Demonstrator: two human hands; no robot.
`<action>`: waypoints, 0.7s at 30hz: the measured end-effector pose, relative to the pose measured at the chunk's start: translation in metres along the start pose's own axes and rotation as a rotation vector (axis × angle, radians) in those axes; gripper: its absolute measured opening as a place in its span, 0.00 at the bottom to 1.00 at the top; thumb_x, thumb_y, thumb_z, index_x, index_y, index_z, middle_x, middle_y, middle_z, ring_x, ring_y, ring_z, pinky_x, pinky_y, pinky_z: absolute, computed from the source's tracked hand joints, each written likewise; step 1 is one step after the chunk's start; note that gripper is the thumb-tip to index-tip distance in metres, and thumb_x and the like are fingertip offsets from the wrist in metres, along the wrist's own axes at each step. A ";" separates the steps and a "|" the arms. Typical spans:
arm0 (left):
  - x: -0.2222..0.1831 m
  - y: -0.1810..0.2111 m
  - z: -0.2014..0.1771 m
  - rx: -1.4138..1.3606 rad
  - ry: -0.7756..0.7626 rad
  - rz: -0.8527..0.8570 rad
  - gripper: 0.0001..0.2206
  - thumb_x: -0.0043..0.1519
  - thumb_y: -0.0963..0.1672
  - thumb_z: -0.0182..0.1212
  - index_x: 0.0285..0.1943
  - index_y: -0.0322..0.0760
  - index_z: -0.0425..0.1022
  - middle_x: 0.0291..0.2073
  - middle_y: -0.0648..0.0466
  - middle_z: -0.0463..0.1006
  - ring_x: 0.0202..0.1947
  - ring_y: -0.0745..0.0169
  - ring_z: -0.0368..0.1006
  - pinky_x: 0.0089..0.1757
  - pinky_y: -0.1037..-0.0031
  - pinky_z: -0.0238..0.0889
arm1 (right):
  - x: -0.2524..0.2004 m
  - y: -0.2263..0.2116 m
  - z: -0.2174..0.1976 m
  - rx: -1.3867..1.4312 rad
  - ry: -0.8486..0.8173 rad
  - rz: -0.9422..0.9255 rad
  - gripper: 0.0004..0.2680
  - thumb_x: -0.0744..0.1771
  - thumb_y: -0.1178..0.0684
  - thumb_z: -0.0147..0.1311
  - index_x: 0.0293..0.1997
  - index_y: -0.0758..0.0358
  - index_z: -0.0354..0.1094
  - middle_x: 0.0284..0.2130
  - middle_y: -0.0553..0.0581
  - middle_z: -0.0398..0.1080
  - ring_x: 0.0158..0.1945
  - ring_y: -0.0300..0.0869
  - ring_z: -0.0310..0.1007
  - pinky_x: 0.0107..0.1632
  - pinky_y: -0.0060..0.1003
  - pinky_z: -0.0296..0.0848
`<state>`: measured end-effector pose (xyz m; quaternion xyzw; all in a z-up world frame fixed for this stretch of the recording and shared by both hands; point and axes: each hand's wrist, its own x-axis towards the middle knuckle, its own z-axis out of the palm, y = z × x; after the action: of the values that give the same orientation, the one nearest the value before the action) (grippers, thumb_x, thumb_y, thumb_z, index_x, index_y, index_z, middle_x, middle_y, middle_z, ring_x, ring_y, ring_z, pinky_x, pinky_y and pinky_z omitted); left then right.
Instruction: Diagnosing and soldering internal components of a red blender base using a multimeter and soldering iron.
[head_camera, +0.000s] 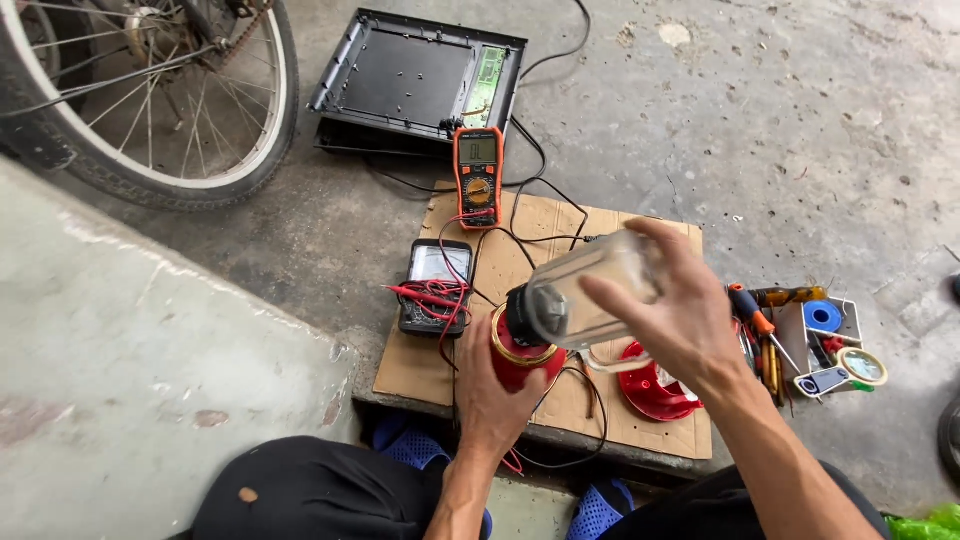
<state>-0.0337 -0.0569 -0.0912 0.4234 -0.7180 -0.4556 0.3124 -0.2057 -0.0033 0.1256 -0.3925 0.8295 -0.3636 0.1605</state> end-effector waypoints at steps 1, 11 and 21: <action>0.002 0.002 0.002 0.061 -0.010 0.096 0.52 0.55 0.57 0.73 0.85 0.35 0.49 0.81 0.32 0.53 0.80 0.28 0.51 0.71 0.41 0.48 | 0.003 -0.007 0.006 -0.093 -0.053 -0.084 0.37 0.59 0.35 0.67 0.77 0.55 0.60 0.61 0.67 0.72 0.56 0.58 0.80 0.46 0.50 0.90; 0.022 -0.027 0.020 -0.064 0.180 0.187 0.59 0.35 0.60 0.86 0.79 0.39 0.65 0.65 0.39 0.77 0.67 0.33 0.73 0.66 0.45 0.60 | 0.015 -0.034 0.057 -0.579 -0.172 -0.367 0.35 0.61 0.26 0.64 0.71 0.58 0.70 0.59 0.76 0.74 0.59 0.69 0.79 0.44 0.58 0.83; 0.020 -0.030 0.016 -0.092 0.174 0.199 0.59 0.36 0.59 0.87 0.80 0.39 0.64 0.67 0.39 0.76 0.66 0.34 0.73 0.65 0.45 0.61 | 0.031 -0.040 0.062 -0.831 -0.451 -0.361 0.39 0.63 0.18 0.54 0.79 0.51 0.59 0.69 0.71 0.66 0.62 0.66 0.79 0.44 0.56 0.87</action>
<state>-0.0461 -0.0756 -0.1236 0.3733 -0.7051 -0.4161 0.4363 -0.1704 -0.0739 0.1126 -0.6292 0.7676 0.0691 0.1007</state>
